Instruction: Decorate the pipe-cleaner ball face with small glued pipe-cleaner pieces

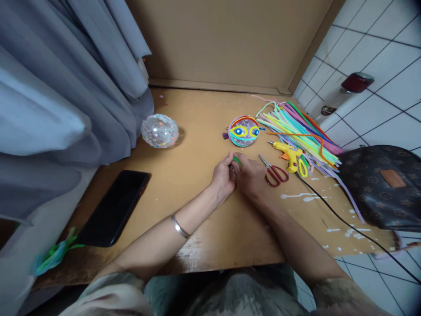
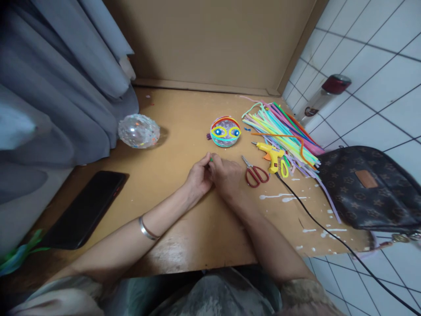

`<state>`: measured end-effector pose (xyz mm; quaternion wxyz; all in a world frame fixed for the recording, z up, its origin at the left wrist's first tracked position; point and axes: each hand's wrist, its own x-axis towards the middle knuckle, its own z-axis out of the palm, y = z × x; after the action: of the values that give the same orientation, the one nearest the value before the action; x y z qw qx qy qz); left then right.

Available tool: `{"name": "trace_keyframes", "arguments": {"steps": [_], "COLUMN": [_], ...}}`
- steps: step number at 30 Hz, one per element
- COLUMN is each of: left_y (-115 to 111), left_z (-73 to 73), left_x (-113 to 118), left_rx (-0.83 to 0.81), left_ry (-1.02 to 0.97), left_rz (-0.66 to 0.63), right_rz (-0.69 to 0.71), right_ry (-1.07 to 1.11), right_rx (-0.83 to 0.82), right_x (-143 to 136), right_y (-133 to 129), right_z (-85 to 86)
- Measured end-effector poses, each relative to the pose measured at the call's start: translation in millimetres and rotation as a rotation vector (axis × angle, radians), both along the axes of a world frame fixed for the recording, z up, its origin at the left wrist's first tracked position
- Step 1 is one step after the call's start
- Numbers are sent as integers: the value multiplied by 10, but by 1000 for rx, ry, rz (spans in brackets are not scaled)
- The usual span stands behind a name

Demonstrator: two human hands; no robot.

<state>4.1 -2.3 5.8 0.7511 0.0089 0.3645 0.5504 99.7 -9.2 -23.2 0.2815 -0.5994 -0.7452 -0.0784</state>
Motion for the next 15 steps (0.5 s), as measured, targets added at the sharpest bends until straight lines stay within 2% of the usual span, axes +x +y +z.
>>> {"name": "trace_keyframes", "arguments": {"steps": [5, 11, 15], "left_y": [-25, -7, 50], "left_z": [-29, -124, -167], "left_x": [27, -5, -68], "left_rx": [68, 219, 346], "left_ry": [73, 172, 249], "left_rz": [27, 10, -43], "right_rz": [49, 163, 292], "right_ry": [132, 522, 790], "right_rx": [-47, -127, -242], "right_x": [79, 189, 235], "right_y": [27, 116, 184], "right_z": [7, 27, 31]}}
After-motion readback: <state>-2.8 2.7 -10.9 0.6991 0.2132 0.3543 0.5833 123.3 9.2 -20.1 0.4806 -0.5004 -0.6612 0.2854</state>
